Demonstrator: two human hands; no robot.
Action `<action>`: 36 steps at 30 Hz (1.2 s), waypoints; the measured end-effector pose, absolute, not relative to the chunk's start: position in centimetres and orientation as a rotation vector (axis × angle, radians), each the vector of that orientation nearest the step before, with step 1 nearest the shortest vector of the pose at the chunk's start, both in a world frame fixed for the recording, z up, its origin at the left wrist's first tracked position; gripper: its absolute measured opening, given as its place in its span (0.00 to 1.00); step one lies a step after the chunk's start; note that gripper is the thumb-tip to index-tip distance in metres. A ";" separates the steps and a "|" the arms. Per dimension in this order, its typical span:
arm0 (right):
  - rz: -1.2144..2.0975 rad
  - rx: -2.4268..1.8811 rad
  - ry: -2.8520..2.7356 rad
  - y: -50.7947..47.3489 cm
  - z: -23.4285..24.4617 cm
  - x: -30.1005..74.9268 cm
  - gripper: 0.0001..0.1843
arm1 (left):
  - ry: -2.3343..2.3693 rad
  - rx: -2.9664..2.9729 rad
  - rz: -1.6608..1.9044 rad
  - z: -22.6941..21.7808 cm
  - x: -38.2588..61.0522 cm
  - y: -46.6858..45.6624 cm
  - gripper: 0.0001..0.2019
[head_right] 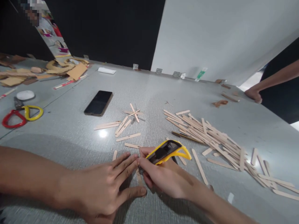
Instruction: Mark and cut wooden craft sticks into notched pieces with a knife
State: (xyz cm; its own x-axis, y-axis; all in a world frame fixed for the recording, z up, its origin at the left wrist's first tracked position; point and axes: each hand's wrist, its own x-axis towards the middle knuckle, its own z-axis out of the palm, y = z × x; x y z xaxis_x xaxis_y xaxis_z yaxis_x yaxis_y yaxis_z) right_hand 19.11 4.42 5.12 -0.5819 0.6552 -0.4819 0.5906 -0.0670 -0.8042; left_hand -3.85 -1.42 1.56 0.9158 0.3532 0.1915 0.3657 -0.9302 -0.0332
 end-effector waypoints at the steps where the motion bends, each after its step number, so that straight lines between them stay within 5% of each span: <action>1: 1.767 -1.413 -2.098 4.4 5.1 19.1 0.25 | -0.567 -3.008 -0.287 1.5 -3.8 -1.4 0.38; 19: 1.964 -1.516 -1.898 5.6 6.0 18.3 0.14 | -0.586 -3.048 -0.253 1.9 -3.8 -1.5 0.38; 26: 1.469 -1.497 -1.903 1.5 4.8 19.5 0.25 | -0.617 -3.052 -0.288 1.6 -4.0 -1.4 0.35; 30: 1.016 -1.376 -2.066 -0.1 3.8 20.0 0.24 | -0.639 -3.107 -0.308 1.5 -4.2 -1.2 0.36; 36: 0.939 -1.373 -2.058 0.3 3.6 19.4 0.21 | -0.722 -3.293 -0.377 1.4 -4.5 -0.6 0.37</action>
